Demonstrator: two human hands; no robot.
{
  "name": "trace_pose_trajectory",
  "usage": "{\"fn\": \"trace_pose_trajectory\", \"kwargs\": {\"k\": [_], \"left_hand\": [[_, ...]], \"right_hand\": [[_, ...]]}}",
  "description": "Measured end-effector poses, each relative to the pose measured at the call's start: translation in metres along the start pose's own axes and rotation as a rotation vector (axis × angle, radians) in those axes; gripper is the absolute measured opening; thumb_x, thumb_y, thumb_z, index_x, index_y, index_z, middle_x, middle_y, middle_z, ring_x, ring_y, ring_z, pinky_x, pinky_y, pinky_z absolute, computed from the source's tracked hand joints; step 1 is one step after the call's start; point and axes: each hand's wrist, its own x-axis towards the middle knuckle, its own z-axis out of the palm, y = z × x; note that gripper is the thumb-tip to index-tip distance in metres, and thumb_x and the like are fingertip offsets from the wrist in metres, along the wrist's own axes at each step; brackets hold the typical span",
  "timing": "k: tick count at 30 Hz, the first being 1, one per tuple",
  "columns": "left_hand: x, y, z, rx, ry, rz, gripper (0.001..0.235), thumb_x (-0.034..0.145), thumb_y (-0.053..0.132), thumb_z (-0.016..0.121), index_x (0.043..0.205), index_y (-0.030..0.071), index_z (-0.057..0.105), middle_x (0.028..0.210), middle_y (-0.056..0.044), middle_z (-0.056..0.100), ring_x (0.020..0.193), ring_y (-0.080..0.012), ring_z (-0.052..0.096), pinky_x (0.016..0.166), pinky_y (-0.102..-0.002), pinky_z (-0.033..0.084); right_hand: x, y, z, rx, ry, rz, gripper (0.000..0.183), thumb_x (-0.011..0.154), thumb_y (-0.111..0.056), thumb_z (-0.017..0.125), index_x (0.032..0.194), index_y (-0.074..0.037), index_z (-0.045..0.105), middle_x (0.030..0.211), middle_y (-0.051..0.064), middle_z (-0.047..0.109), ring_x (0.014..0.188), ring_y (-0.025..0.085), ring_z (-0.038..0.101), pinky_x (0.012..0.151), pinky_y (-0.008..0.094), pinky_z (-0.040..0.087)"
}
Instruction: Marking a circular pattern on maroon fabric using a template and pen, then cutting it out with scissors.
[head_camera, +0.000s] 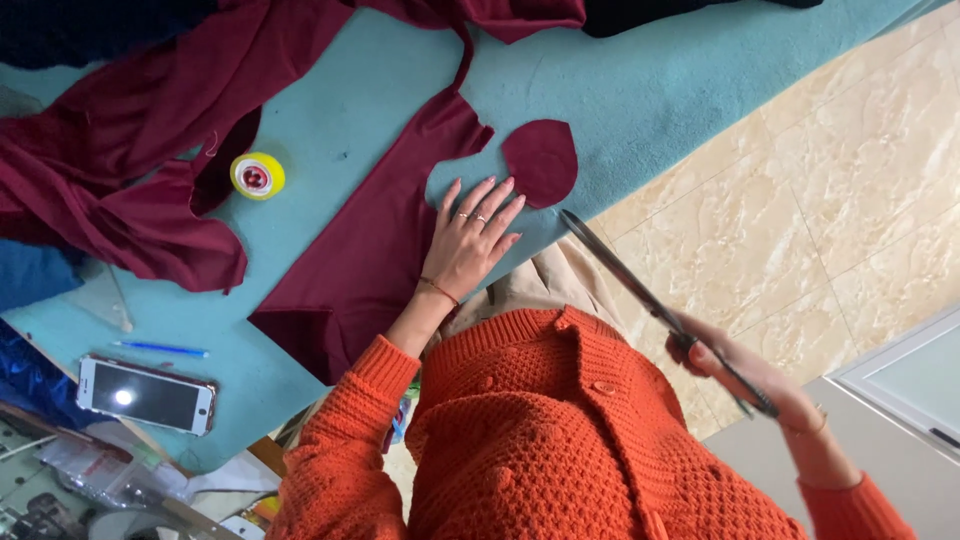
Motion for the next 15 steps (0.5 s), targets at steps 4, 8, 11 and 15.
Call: {"fn": "trace_pose_trajectory", "kwargs": {"k": [4, 8, 11, 15], "left_hand": [[0.000, 0.001, -0.001, 0.013, -0.002, -0.030, 0.043, 0.110, 0.037, 0.057, 0.148, 0.018, 0.057, 0.158, -0.007, 0.047, 0.145, -0.0231, 0.044, 0.123, -0.053, 0.031], [-0.002, 0.001, 0.003, 0.036, -0.013, -0.037, 0.042, 0.110, 0.037, 0.056, 0.149, 0.019, 0.057, 0.159, -0.005, 0.045, 0.146, -0.0217, 0.043, 0.124, -0.052, 0.030], [-0.003, 0.000, 0.007, 0.029, 0.012, -0.038, 0.040, 0.111, 0.037, 0.055, 0.147, 0.019, 0.060, 0.159, -0.005, 0.046, 0.147, -0.0210, 0.042, 0.124, -0.051, 0.028], [-0.005, 0.000, 0.011, 0.009, 0.047, -0.028, 0.039, 0.109, 0.035, 0.060, 0.144, 0.017, 0.064, 0.157, -0.005, 0.048, 0.146, -0.0215, 0.042, 0.125, -0.050, 0.026]], "right_hand": [[0.012, -0.025, -0.038, -0.090, -0.050, 0.110, 0.106, 0.078, -0.079, 0.048, 0.156, -0.006, 0.042, 0.080, 0.001, 0.051, 0.065, 0.012, 0.041, 0.060, 0.026, 0.041], [0.027, -0.056, -0.063, -0.197, -0.143, 0.164, 0.104, 0.076, -0.074, 0.051, 0.158, -0.010, 0.043, 0.084, 0.001, 0.050, 0.071, 0.014, 0.042, 0.066, 0.029, 0.041], [0.038, -0.079, -0.070, -0.183, -0.184, 0.153, 0.094, 0.080, -0.067, 0.054, 0.154, -0.008, 0.049, 0.085, 0.001, 0.046, 0.075, 0.015, 0.041, 0.070, 0.030, 0.040], [0.052, -0.098, -0.076, -0.254, -0.251, 0.147, 0.092, 0.083, -0.066, 0.052, 0.155, -0.008, 0.048, 0.084, 0.001, 0.045, 0.074, 0.014, 0.040, 0.071, 0.029, 0.041]]}}
